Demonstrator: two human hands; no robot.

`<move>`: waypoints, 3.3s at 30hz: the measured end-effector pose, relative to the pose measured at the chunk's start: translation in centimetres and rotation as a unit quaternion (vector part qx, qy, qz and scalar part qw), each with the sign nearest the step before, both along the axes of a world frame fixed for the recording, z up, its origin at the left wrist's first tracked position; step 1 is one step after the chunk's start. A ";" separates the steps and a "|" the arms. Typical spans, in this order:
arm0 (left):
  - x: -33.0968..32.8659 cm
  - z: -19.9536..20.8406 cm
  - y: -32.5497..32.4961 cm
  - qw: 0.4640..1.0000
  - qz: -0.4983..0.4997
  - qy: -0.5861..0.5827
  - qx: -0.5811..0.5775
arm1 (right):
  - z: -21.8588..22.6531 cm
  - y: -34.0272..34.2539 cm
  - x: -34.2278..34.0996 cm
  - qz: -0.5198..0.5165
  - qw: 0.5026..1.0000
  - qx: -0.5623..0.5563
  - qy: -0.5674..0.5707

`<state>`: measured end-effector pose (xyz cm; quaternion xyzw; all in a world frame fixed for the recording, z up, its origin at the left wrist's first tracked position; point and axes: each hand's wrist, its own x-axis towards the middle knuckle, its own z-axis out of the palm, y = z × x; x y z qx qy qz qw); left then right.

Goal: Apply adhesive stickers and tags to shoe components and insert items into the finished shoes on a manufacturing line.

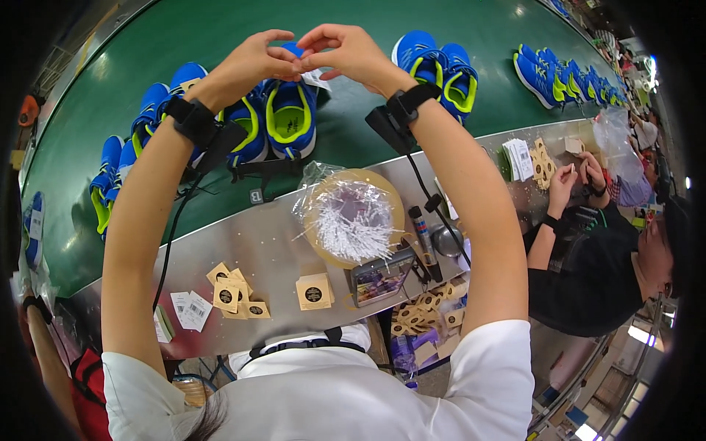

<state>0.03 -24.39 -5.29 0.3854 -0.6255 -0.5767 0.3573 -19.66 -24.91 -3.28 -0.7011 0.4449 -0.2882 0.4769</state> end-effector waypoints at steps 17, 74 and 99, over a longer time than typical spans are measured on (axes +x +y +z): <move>2.5 -0.8 6.0 0.982 0.088 -0.023 -0.167 | 4.2 7.7 -5.7 -0.043 0.982 -0.175 0.052; 13.4 -10.4 36.5 0.811 0.286 -0.457 -0.226 | -10.6 31.1 11.9 0.015 0.918 -0.281 0.278; 11.4 -7.8 37.2 0.944 0.314 0.075 0.070 | -8.9 32.7 10.7 -0.007 0.992 -0.122 -0.025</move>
